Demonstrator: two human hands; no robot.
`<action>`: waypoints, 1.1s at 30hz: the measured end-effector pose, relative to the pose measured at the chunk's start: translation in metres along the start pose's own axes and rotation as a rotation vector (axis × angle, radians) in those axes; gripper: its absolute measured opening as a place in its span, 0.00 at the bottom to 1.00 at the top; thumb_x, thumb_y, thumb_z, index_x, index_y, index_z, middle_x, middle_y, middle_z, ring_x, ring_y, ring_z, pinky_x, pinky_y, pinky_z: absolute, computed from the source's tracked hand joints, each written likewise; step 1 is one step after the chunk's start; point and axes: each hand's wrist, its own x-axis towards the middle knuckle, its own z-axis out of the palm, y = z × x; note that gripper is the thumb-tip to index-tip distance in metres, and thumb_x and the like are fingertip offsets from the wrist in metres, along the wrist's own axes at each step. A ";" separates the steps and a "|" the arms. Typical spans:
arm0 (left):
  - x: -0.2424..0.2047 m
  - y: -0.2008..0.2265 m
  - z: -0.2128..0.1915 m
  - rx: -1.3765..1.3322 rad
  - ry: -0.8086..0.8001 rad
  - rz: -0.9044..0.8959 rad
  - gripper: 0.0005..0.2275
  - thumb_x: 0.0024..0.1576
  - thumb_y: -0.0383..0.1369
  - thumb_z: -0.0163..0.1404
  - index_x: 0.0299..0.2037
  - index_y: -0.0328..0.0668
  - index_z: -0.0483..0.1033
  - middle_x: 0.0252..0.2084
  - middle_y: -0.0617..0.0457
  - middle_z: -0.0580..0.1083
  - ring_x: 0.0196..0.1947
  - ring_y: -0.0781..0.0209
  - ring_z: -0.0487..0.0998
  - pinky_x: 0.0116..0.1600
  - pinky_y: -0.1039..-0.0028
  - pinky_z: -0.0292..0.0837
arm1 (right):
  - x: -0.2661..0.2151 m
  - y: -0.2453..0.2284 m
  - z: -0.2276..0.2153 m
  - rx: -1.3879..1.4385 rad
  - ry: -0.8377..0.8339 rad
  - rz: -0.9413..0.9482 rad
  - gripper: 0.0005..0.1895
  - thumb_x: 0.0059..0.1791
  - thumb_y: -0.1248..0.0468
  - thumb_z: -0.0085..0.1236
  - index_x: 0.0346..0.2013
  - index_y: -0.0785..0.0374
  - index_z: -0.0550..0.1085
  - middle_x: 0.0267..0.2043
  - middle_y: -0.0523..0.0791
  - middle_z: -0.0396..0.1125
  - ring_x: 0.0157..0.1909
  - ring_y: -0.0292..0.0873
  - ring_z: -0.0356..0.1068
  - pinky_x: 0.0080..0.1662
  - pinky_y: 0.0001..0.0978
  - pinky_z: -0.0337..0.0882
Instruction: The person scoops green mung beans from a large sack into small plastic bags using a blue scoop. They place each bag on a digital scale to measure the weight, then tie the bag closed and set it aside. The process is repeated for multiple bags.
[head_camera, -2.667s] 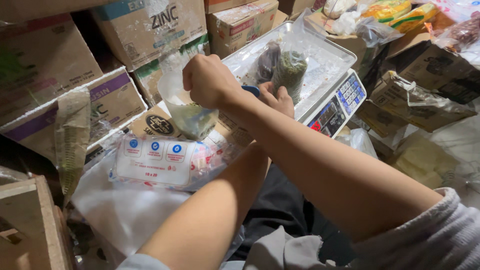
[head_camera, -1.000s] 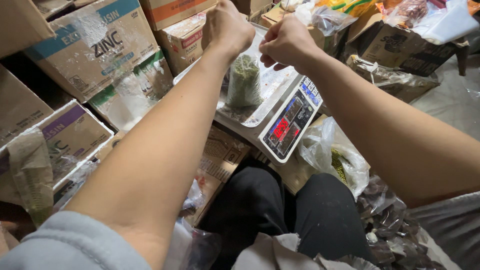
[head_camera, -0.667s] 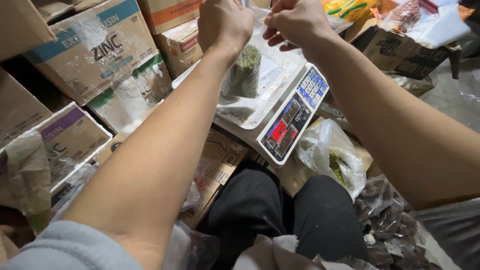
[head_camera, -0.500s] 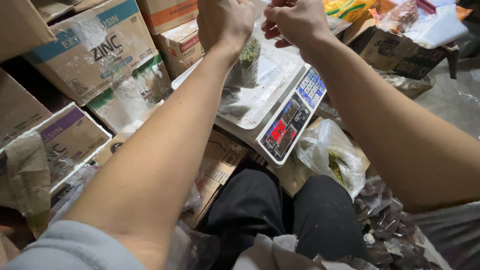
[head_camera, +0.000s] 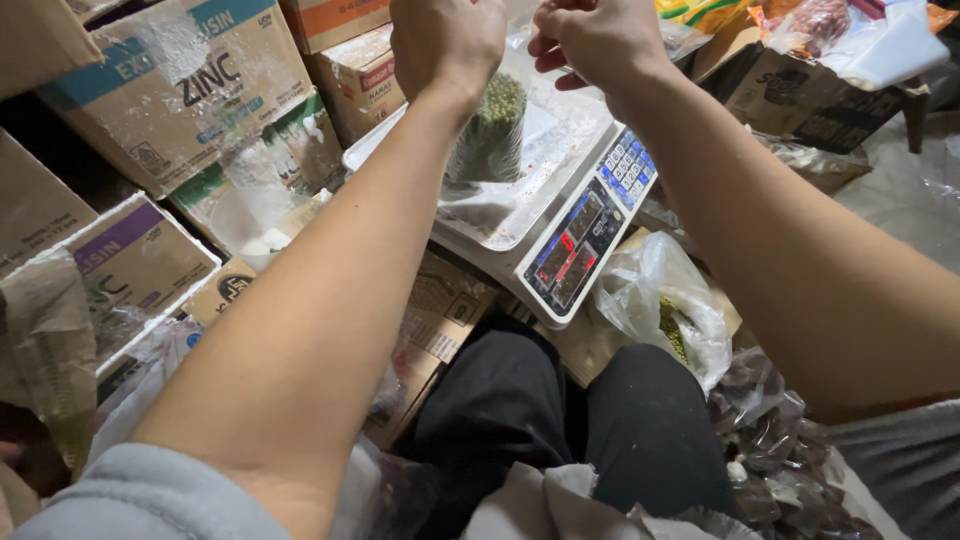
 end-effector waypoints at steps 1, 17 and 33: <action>0.002 -0.002 0.001 0.050 -0.031 -0.022 0.13 0.49 0.39 0.51 0.34 0.37 0.79 0.39 0.39 0.80 0.42 0.38 0.82 0.46 0.55 0.79 | -0.001 0.001 0.001 -0.013 -0.003 -0.014 0.06 0.54 0.60 0.55 0.38 0.59 0.75 0.33 0.40 0.76 0.35 0.35 0.79 0.35 0.28 0.78; -0.009 -0.038 0.006 0.054 -0.116 -0.051 0.25 0.48 0.59 0.51 0.36 0.44 0.74 0.39 0.44 0.79 0.40 0.50 0.83 0.43 0.59 0.77 | -0.019 0.011 -0.002 -0.070 -0.065 0.033 0.13 0.53 0.56 0.59 0.47 0.61 0.75 0.37 0.45 0.76 0.35 0.38 0.78 0.33 0.31 0.77; -0.021 -0.058 -0.007 -0.032 -0.023 -0.101 0.21 0.60 0.47 0.35 0.35 0.42 0.81 0.39 0.41 0.81 0.41 0.39 0.83 0.45 0.52 0.76 | -0.028 0.002 -0.015 -0.101 -0.041 0.083 0.10 0.54 0.59 0.56 0.46 0.61 0.76 0.39 0.44 0.75 0.38 0.39 0.77 0.38 0.30 0.77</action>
